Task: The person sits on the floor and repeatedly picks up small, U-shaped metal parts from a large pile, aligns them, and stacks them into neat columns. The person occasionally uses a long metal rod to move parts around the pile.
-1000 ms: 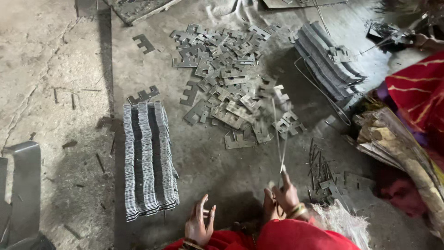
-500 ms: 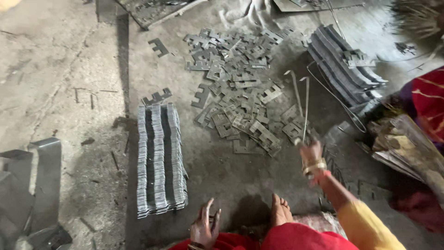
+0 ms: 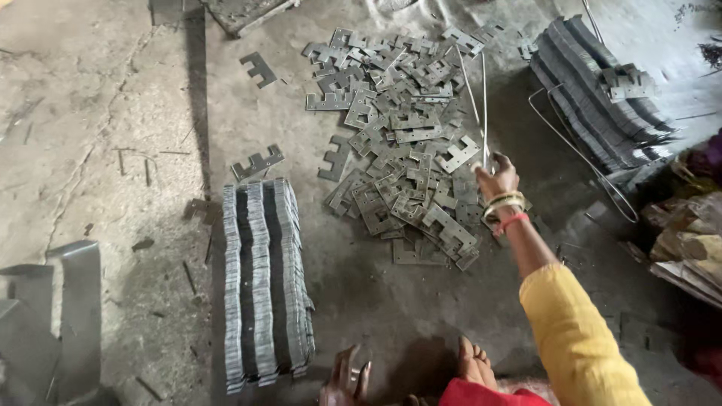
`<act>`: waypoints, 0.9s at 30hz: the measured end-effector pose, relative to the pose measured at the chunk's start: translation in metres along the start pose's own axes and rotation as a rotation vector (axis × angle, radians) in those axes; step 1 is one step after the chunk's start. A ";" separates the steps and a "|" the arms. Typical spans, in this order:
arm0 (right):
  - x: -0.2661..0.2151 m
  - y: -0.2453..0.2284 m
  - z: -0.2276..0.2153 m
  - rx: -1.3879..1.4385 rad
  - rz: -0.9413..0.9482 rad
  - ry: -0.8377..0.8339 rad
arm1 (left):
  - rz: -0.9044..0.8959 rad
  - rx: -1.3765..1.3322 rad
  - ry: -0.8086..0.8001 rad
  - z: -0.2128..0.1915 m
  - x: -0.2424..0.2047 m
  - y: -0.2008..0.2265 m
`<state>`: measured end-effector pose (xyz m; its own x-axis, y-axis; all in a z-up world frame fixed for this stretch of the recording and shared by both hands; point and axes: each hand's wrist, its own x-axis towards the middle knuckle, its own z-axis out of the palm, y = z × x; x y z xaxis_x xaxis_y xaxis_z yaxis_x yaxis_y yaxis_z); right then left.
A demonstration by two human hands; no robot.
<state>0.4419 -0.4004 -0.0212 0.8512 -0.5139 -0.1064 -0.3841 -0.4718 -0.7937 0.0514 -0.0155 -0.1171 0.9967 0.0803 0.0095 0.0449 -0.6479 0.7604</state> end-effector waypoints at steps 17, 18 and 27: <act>0.253 -0.051 0.076 0.320 0.099 0.230 | -0.110 -0.047 -0.034 0.086 0.061 -0.043; 0.255 -0.061 0.078 0.340 0.178 0.200 | -0.117 -0.047 -0.032 0.086 0.062 -0.044; 0.217 -0.072 0.094 -0.234 -0.120 -0.025 | -0.127 -0.055 -0.034 0.092 0.054 -0.043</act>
<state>0.6879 -0.4112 -0.0434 0.9031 -0.4278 -0.0376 -0.3500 -0.6823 -0.6418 0.1092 -0.0528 -0.2091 0.9850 0.1329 -0.1103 0.1681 -0.5919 0.7882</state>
